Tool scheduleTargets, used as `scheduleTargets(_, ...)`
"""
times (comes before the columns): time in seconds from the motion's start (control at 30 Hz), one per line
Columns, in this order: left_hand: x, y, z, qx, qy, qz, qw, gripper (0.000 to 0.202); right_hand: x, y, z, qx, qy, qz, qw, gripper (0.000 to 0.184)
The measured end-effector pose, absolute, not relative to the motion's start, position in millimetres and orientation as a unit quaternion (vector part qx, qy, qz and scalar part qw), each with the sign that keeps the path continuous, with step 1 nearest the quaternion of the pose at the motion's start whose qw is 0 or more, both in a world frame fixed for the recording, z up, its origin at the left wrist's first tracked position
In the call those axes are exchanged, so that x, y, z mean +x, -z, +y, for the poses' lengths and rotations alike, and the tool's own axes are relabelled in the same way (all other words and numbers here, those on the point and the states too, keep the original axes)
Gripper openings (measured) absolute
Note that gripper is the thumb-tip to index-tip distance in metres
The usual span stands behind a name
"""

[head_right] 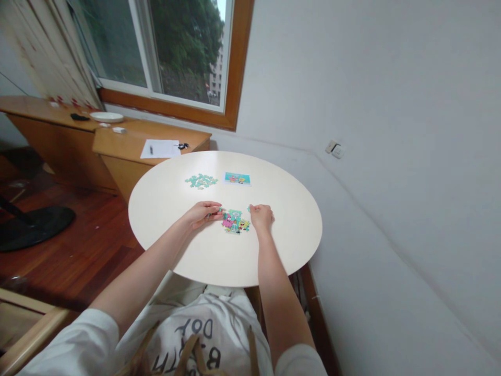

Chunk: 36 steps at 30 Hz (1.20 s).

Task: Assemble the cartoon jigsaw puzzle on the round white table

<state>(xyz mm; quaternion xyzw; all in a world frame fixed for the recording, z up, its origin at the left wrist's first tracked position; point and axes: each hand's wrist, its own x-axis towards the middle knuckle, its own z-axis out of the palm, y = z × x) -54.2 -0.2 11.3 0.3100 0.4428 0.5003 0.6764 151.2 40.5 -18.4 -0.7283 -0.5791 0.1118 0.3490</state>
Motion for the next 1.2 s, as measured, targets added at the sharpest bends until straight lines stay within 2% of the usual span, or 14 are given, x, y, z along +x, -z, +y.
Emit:
scheduleTargets(0.67, -54.8, -14.2, 1.1, 0.326, -0.528, 0.464, 0.632, 0.013, 146.7, 12.0, 36.2, -0.739, -0.108, -0.613, 0.257, 0.026)
scheduleTargets(1.2, -52.5, -20.3, -2.8, 0.297, -0.519, 0.465, 0.653, 0.017, 143.4, 14.5, 34.0, -0.734, -0.066, -0.62, 0.27, 0.027)
